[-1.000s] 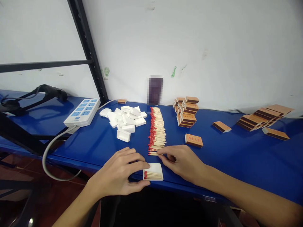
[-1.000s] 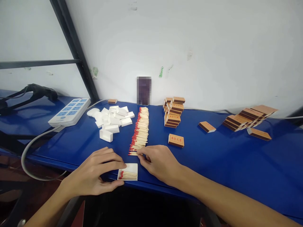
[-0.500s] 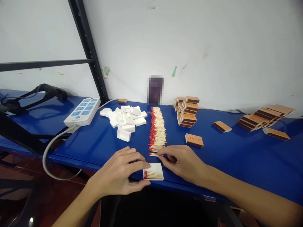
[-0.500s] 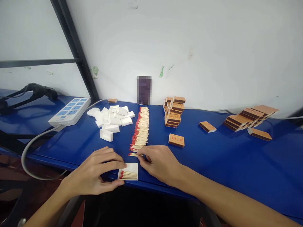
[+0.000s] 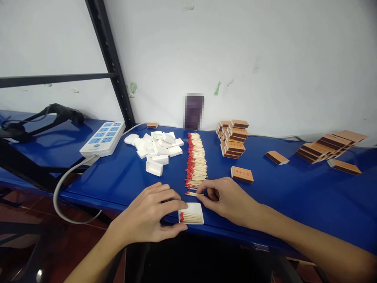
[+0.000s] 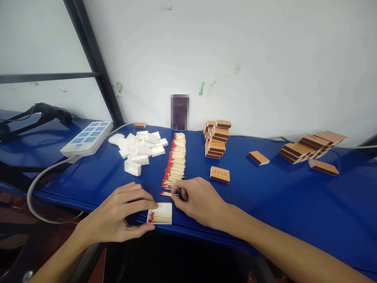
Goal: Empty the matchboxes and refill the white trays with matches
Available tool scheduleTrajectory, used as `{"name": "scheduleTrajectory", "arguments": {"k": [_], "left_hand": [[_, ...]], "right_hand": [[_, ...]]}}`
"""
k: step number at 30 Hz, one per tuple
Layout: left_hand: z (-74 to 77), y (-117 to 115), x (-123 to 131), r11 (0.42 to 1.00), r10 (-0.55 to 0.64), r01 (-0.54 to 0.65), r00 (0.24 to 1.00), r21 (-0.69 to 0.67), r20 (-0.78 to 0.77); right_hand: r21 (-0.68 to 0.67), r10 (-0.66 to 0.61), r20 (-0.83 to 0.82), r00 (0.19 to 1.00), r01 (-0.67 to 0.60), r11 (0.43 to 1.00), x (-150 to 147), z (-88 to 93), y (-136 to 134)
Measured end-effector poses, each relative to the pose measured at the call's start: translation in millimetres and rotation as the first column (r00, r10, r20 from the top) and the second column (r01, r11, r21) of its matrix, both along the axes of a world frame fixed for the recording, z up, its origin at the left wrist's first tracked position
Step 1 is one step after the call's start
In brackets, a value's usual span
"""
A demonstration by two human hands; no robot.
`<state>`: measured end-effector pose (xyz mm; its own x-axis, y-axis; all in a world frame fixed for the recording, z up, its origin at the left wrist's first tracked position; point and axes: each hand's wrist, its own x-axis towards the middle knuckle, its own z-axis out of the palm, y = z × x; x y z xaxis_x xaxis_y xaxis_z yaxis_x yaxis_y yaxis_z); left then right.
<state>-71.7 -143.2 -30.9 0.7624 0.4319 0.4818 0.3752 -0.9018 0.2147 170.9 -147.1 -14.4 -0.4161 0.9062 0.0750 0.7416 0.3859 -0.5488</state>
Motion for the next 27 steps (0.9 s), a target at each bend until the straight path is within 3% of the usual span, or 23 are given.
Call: {"name": "scheduleTrajectory", "arguments": {"k": [3, 6, 14, 20, 27], "left_hand": [[-0.7, -1, 0, 1.0, -0.005, 0.005, 1.0, 0.005, 0.003], [-1.2, -1, 0, 1.0, -0.012, 0.012, 1.0, 0.005, 0.013], [1.0, 0, -1, 0.999, -0.031, 0.031, 0.999, -0.012, 0.023], [1.8, -1, -2, 0.996, -0.075, 0.077, 0.994, -0.032, 0.073], [1.7, -1, -3, 0.998, -0.046, 0.049, 0.996, -0.047, 0.071]], "right_hand": [[-0.078, 0.024, 0.104, 0.994, -0.016, 0.997, 1, 11.3, 1], [-0.065, 0.067, 0.267, 0.961, -0.051, 0.997, 4, 20.5, 1], [-0.025, 0.186, 0.612, 0.769, -0.216, 0.976, 8, 33.8, -4], [-0.118, 0.224, 0.641, 0.734, -0.194, 0.974, 3, 47.5, 2], [-0.115, 0.203, 0.688, 0.697, -0.172, 0.978, -1, 50.2, 0]]}}
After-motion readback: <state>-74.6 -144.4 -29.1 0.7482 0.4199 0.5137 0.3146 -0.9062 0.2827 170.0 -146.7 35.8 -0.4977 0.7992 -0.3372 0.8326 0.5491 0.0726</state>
